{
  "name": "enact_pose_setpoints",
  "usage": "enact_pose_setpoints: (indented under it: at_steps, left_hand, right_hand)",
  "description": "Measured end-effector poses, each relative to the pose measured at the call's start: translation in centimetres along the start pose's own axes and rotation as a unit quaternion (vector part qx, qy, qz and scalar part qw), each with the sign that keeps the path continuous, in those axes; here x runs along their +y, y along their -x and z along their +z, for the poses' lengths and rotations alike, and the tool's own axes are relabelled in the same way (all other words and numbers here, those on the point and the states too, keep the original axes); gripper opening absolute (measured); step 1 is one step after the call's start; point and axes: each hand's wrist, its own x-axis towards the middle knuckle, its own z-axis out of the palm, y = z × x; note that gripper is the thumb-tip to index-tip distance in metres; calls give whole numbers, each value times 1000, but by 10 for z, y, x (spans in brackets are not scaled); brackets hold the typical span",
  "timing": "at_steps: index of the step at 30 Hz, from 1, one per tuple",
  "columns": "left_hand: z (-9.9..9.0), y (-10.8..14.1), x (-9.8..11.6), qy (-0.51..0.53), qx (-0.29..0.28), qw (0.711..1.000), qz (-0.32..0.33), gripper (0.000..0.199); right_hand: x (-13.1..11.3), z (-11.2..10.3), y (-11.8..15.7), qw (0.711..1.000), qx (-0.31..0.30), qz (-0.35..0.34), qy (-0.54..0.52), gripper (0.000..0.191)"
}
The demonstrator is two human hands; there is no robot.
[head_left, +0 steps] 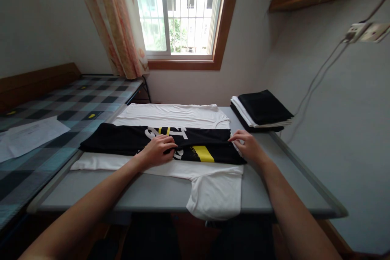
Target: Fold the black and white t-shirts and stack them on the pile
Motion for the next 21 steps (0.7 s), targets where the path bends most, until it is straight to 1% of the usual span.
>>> enact_pose_setpoints:
  at_steps: [2,4,5,6,8,10,12,15,18,21]
  left_hand:
    - [-3,-1,0,24,3,999,-30,24]
    - [-4,-2,-5,24,18,996,-84,28]
    - [-3,-3,-9,13,26,993,-113,29]
    - [-2,-2,-14,-2,29,990,-138,30]
    - [4,0,-24,-31,13,986,-164,38]
    - [10,4,-31,-49,-18,984,-170,47]
    - [14,8,-35,-56,-47,983,-171,52]
    - [15,10,-36,-58,-79,980,-172,57]
    - [12,10,-34,-58,-96,979,-172,60]
    - [13,10,-35,-61,-95,977,-179,60]
  right_hand:
    - [-1,-1,-2,997,72,6,19,28]
    - [-5,0,-5,991,125,8,52,29]
    - [-9,2,-8,989,130,5,69,28]
    - [-14,5,-11,989,120,-2,82,27]
    - [-30,15,-21,993,67,-21,92,26]
    - [-51,29,-34,996,4,-40,78,28]
    - [-74,48,-49,995,-50,-60,64,36]
    - [-102,81,-69,987,-122,-69,80,52]
    - [-114,109,-76,976,-186,-40,106,65]
    - [-110,123,-73,968,-215,-11,133,73]
